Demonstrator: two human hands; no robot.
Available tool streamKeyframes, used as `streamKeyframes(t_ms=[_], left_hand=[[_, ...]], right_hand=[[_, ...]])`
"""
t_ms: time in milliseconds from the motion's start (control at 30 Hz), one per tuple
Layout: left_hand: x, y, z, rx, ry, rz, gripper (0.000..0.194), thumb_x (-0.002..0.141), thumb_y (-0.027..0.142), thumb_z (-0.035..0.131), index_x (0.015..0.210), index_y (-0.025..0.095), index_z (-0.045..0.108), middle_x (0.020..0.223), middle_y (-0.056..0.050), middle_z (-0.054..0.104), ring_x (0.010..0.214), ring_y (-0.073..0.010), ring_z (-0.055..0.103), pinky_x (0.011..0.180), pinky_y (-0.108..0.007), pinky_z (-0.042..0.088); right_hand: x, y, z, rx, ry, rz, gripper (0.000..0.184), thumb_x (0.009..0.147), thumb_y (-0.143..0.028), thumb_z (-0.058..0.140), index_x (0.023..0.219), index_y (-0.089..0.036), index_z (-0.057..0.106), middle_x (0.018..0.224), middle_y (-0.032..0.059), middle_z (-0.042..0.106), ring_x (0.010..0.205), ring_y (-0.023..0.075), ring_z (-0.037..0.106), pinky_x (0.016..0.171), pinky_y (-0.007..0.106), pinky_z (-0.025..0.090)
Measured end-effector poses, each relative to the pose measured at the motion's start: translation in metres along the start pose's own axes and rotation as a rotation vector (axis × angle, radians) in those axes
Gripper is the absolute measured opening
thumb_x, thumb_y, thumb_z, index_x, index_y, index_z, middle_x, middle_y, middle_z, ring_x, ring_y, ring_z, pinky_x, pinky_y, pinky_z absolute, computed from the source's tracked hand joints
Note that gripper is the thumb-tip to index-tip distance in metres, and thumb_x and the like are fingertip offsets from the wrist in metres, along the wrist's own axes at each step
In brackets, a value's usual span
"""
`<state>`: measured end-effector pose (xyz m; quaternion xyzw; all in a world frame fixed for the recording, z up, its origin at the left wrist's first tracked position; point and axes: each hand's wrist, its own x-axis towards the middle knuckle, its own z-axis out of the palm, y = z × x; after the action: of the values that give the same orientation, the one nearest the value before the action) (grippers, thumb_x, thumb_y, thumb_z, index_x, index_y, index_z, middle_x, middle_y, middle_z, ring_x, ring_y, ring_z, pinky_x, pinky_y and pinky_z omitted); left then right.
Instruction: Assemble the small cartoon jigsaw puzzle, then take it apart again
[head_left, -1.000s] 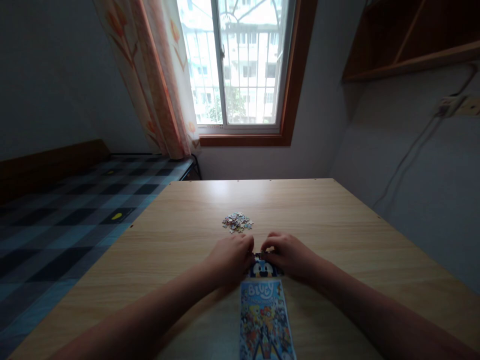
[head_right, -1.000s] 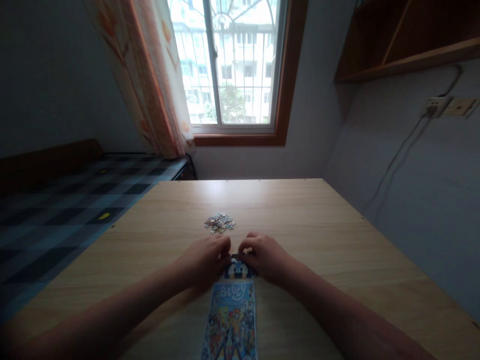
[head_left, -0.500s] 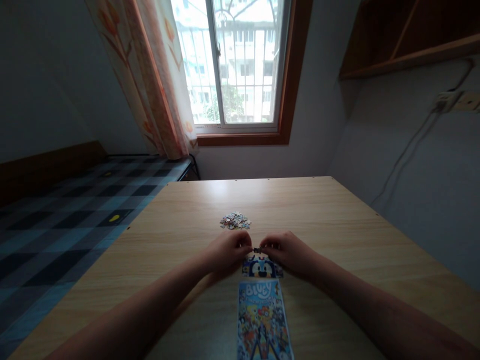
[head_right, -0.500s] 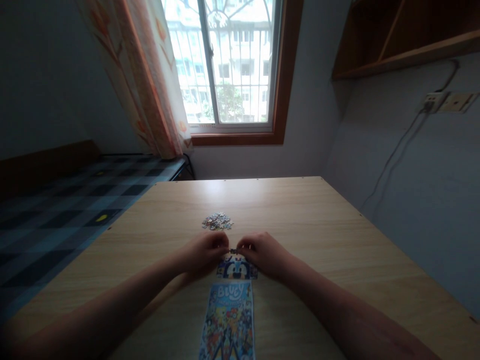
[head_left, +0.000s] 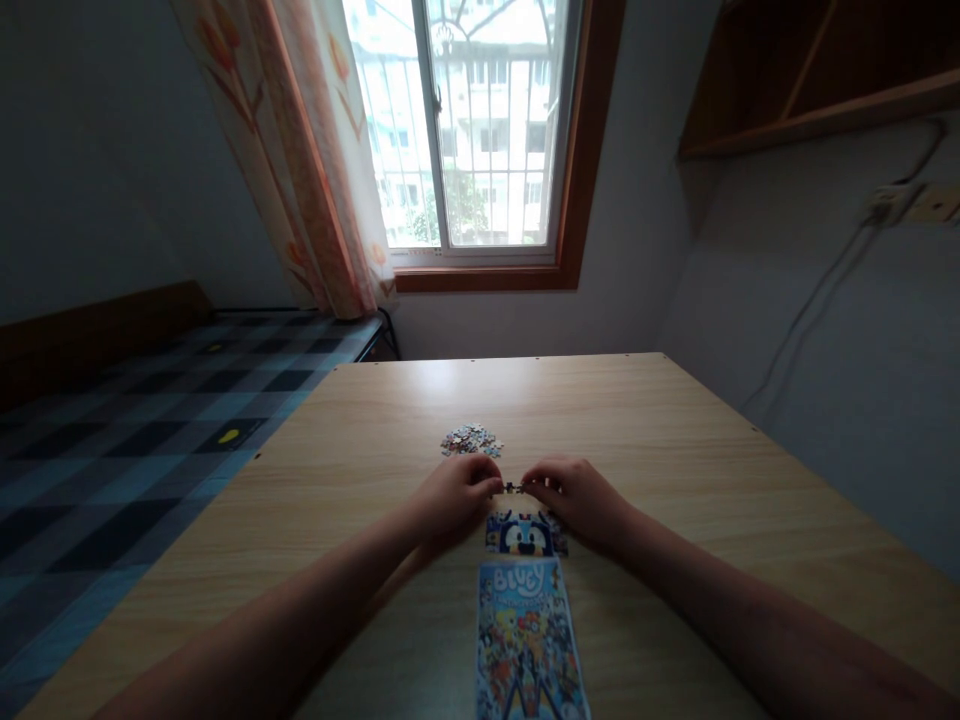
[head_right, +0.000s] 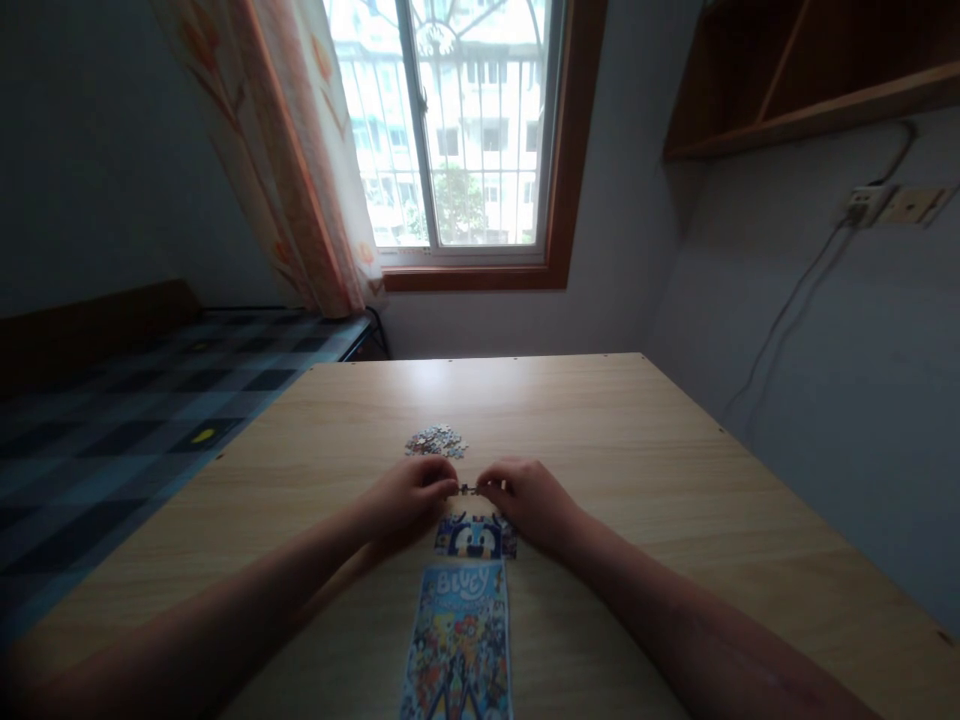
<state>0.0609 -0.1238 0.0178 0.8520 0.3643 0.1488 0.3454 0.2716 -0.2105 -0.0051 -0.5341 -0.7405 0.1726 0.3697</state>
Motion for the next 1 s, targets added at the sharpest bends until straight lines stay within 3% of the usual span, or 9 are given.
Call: streamKeyframes(t_ms=[200, 533, 733, 867, 1000], left_hand=[[-0.001, -0.001, 0.001, -0.008, 0.067, 0.034, 0.018, 0.084, 0.028, 0.056, 0.086, 0.019, 0.072, 0.088, -0.004, 0.076, 0.085, -0.0207, 0.068, 0.080, -0.031, 0.049], [-0.006, 0.003, 0.006, 0.096, 0.141, 0.018, 0.008, 0.081, 0.022, 0.060, 0.080, 0.019, 0.068, 0.081, -0.003, 0.073, 0.075, -0.0174, 0.064, 0.068, -0.027, 0.045], [-0.005, 0.004, 0.009, 0.028, 0.171, 0.070, 0.011, 0.084, 0.023, 0.060, 0.082, 0.019, 0.070, 0.082, -0.002, 0.075, 0.072, -0.0159, 0.063, 0.070, -0.028, 0.048], [-0.006, 0.005, 0.011, -0.004, 0.180, 0.101, 0.012, 0.084, 0.027, 0.063, 0.082, 0.020, 0.072, 0.080, -0.001, 0.075, 0.068, -0.0149, 0.062, 0.067, -0.027, 0.047], [-0.009, 0.008, 0.014, -0.033, 0.206, 0.126, 0.011, 0.084, 0.027, 0.065, 0.080, 0.020, 0.074, 0.075, 0.000, 0.074, 0.066, -0.0141, 0.060, 0.066, -0.027, 0.046]], right_hand=[[0.002, 0.005, -0.001, -0.010, 0.021, 0.002, 0.014, 0.091, -0.022, 0.064, 0.093, -0.021, 0.078, 0.085, 0.0032, 0.075, 0.076, 0.0157, 0.065, 0.075, 0.028, 0.050], [0.002, 0.018, -0.002, -0.116, -0.008, 0.061, 0.018, 0.091, -0.022, 0.062, 0.100, -0.023, 0.078, 0.092, 0.0040, 0.076, 0.083, 0.0187, 0.067, 0.079, 0.031, 0.049], [0.002, 0.012, -0.003, -0.198, 0.141, -0.022, 0.023, 0.094, -0.026, 0.061, 0.112, -0.020, 0.075, 0.105, 0.0097, 0.071, 0.104, 0.0233, 0.061, 0.095, 0.039, 0.046], [0.001, -0.001, -0.001, -0.177, 0.119, -0.088, 0.014, 0.092, -0.031, 0.068, 0.100, -0.023, 0.077, 0.097, 0.0070, 0.072, 0.096, 0.0229, 0.060, 0.090, 0.039, 0.046], [0.001, -0.007, 0.002, -0.160, 0.117, -0.127, 0.008, 0.091, -0.025, 0.070, 0.085, -0.022, 0.076, 0.089, 0.0055, 0.072, 0.089, 0.0215, 0.059, 0.085, 0.036, 0.045]])
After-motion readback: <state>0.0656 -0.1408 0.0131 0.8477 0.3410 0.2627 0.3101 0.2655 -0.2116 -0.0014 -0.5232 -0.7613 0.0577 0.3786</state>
